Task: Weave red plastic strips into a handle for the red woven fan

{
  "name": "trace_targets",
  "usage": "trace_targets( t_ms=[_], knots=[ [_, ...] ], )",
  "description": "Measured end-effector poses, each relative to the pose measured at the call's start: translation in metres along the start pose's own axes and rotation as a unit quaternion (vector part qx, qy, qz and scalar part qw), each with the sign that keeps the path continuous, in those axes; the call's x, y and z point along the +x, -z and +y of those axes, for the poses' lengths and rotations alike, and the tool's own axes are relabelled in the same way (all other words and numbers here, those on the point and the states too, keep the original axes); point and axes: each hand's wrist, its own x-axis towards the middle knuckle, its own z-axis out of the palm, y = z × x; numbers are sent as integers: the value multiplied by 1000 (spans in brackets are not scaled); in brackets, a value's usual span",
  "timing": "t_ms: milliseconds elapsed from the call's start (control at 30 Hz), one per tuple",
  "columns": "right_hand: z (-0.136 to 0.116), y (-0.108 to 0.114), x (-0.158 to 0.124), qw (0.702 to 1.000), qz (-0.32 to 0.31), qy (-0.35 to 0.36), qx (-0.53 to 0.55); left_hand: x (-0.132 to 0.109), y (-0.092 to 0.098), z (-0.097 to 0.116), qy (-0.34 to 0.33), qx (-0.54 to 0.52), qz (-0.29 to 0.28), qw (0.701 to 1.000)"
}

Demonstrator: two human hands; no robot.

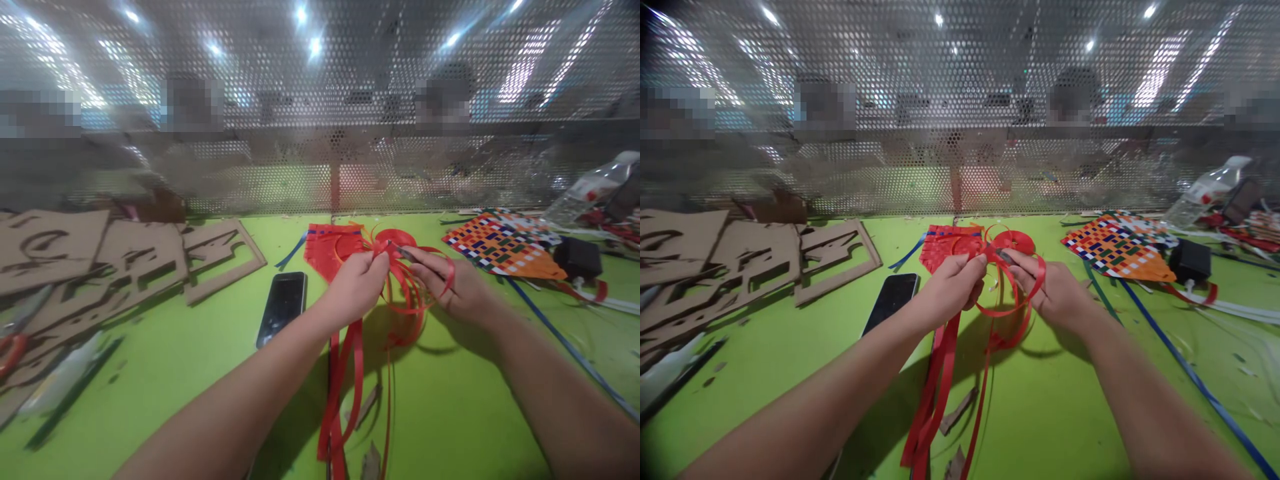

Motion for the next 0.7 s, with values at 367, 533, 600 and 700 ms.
trace_targets(
  t_ms=[367, 533, 600, 700],
  knots=[
    [5, 6, -1, 997, -70, 14, -7, -1, 19, 5, 43, 63, -96, 993],
    [8, 11, -3, 999, -52, 5, -15, -2, 31, 12, 56, 47, -101, 992],
    [11, 18, -4, 1000, -21, -19, -12, -3, 34, 12, 63, 24, -99, 993],
    [15, 29, -6, 998, 38, -49, -2, -3, 34, 12, 67, -35, -112, 991]
  ],
)
